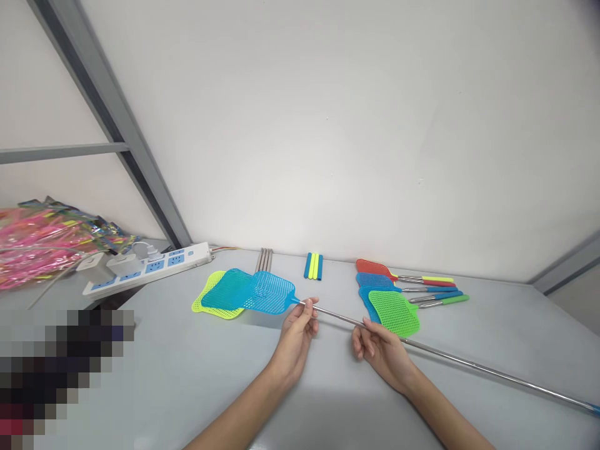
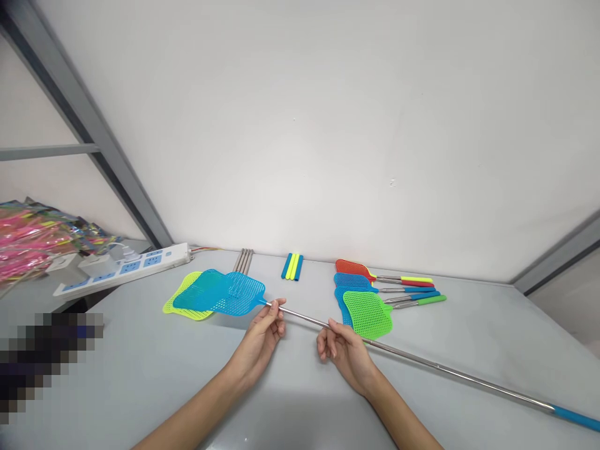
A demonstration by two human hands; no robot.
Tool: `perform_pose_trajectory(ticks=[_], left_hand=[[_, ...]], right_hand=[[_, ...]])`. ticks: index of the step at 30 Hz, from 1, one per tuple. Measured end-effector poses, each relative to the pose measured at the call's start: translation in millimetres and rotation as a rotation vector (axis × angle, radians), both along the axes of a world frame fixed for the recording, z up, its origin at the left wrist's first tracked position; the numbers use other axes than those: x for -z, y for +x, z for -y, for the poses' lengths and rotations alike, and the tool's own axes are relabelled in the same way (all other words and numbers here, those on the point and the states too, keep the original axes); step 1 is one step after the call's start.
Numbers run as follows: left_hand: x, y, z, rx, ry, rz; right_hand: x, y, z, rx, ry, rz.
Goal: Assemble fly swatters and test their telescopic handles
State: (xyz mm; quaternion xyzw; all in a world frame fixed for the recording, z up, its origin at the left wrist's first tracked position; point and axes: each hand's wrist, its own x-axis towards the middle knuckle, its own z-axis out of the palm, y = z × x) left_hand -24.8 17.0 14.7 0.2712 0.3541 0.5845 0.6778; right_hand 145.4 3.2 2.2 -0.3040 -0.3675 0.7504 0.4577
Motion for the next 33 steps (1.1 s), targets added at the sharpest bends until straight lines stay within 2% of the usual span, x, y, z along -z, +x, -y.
perform_pose_trajectory(ticks=[11,20,29,33], left_hand=[[-0.4,-7.6,-9.7,-0.134,-0.001,0.046],[-1.1,-7.6,-12.0,-0.187,-0.001,0.093],[1.8,-7.7,-11.7,-0.165,0.004,0.109],[-0.9,-7.4,-12.5,-0.138,-0.025,0.182]], right_hand=[[0.0,2.4,0.4,0.009,-0.014,-0.014],[-0.5,1.3,1.3,0.009,-0.011,-0.014],[-0.7,1.5,1.2,0.018,-0.021,-0.022],[-1.1,1.5,1.3,0.019,-0.023,-0.015]])
